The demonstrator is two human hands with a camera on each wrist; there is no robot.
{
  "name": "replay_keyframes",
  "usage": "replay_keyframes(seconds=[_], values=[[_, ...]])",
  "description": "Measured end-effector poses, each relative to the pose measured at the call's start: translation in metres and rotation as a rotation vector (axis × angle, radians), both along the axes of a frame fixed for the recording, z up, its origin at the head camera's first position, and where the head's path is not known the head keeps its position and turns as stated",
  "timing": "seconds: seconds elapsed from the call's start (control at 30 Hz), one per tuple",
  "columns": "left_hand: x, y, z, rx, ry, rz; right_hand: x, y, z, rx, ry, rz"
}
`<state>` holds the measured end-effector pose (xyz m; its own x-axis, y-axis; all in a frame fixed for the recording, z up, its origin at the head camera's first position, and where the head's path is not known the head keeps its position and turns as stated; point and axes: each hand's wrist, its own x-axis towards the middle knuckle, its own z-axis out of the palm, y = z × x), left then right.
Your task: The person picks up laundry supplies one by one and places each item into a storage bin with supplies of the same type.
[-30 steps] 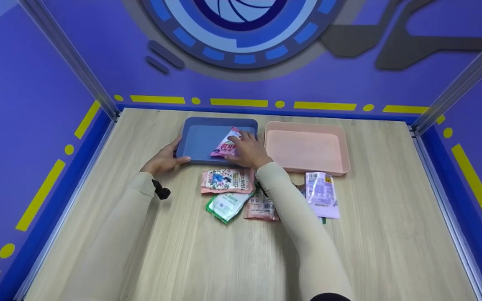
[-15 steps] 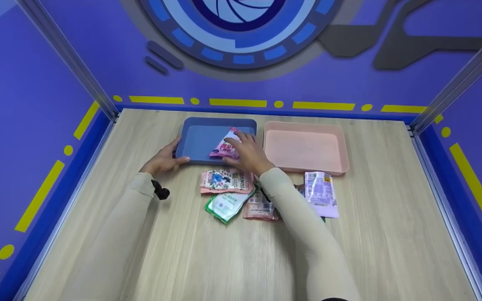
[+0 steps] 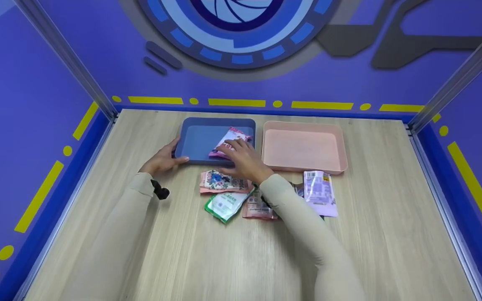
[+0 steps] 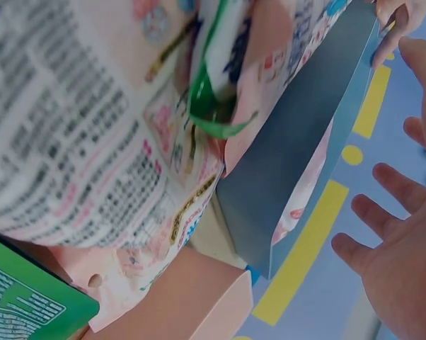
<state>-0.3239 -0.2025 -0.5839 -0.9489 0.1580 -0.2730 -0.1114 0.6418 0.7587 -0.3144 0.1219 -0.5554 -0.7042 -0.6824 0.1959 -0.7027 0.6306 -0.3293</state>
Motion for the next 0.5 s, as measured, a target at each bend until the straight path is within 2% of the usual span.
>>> replay_keyframes(seconds=[0.3, 0.5], values=[[0.000, 0.000, 0.000, 0.008, 0.010, -0.011, 0.017, -0.002, -0.002, 0.011, -0.014, 0.045], [0.000, 0.000, -0.001, 0.011, -0.001, 0.006, 0.025, -0.004, -0.006, 0.018, -0.025, 0.070]])
